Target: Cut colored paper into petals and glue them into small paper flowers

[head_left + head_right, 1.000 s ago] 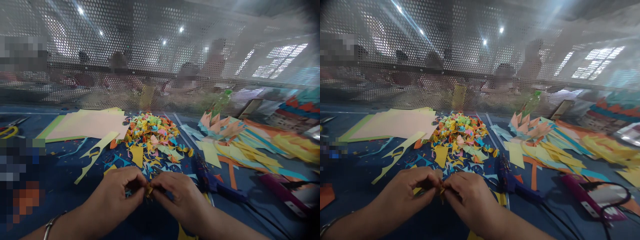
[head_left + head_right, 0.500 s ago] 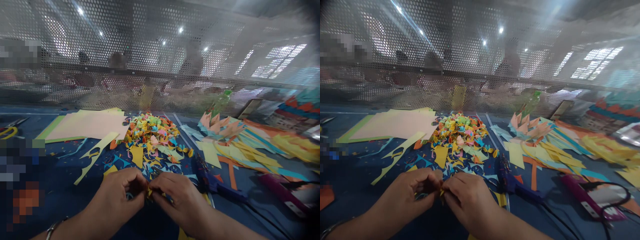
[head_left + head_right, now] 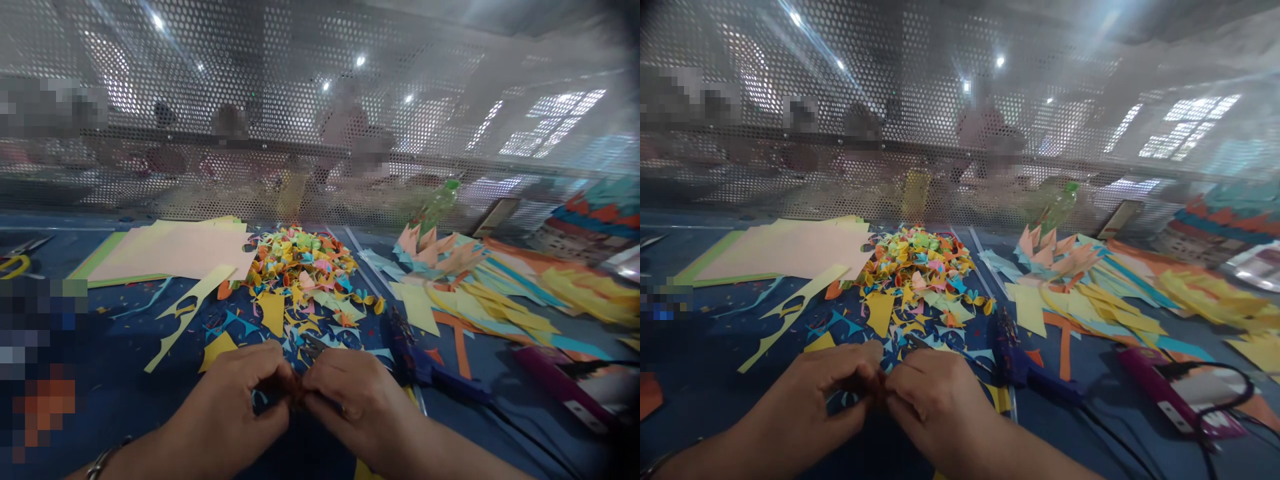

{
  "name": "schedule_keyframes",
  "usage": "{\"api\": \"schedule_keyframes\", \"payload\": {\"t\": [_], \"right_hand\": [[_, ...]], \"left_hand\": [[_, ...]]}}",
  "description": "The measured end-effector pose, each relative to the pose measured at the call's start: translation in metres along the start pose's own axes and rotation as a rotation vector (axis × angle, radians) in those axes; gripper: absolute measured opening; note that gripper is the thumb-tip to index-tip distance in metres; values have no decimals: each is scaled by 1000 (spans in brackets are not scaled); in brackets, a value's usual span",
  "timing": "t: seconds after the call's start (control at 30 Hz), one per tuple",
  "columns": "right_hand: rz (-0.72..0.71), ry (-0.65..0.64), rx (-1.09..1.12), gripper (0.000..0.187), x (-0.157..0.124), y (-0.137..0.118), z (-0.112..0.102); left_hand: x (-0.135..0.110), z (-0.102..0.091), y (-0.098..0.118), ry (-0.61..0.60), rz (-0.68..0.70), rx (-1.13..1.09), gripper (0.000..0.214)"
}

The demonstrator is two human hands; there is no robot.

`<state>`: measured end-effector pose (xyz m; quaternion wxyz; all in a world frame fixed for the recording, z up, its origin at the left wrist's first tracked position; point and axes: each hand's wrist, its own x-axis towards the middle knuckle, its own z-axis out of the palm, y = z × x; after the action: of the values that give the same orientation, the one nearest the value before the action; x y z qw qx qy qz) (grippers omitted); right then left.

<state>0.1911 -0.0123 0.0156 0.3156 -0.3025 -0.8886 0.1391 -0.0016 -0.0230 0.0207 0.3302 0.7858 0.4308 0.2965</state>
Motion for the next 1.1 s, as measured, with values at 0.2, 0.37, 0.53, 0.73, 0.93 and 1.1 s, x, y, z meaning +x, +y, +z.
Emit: {"api": "schedule_keyframes", "payload": {"t": [0.2, 0.37, 0.53, 0.73, 0.93, 1.1], "right_hand": [[61, -56, 25, 22, 1, 2, -1], [97, -76, 55, 19, 1, 0, -4], [56, -87, 26, 21, 0, -2, -4], [46, -68, 53, 22, 0, -3, -5], [147, -165, 65, 17, 2, -8, -20], [318, -130, -170, 17, -36, 10, -57]], "left_hand": [[-2, -1, -7, 59, 112, 135, 16], [-2, -2, -6, 90, 83, 115, 15], [-1, -1, 0, 5, -2, 12, 20], [-1, 1, 0, 2, 6, -14, 23], [3, -2, -2, 42, -36, -23, 16], [6, -10, -3, 100, -150, -139, 8]]}}
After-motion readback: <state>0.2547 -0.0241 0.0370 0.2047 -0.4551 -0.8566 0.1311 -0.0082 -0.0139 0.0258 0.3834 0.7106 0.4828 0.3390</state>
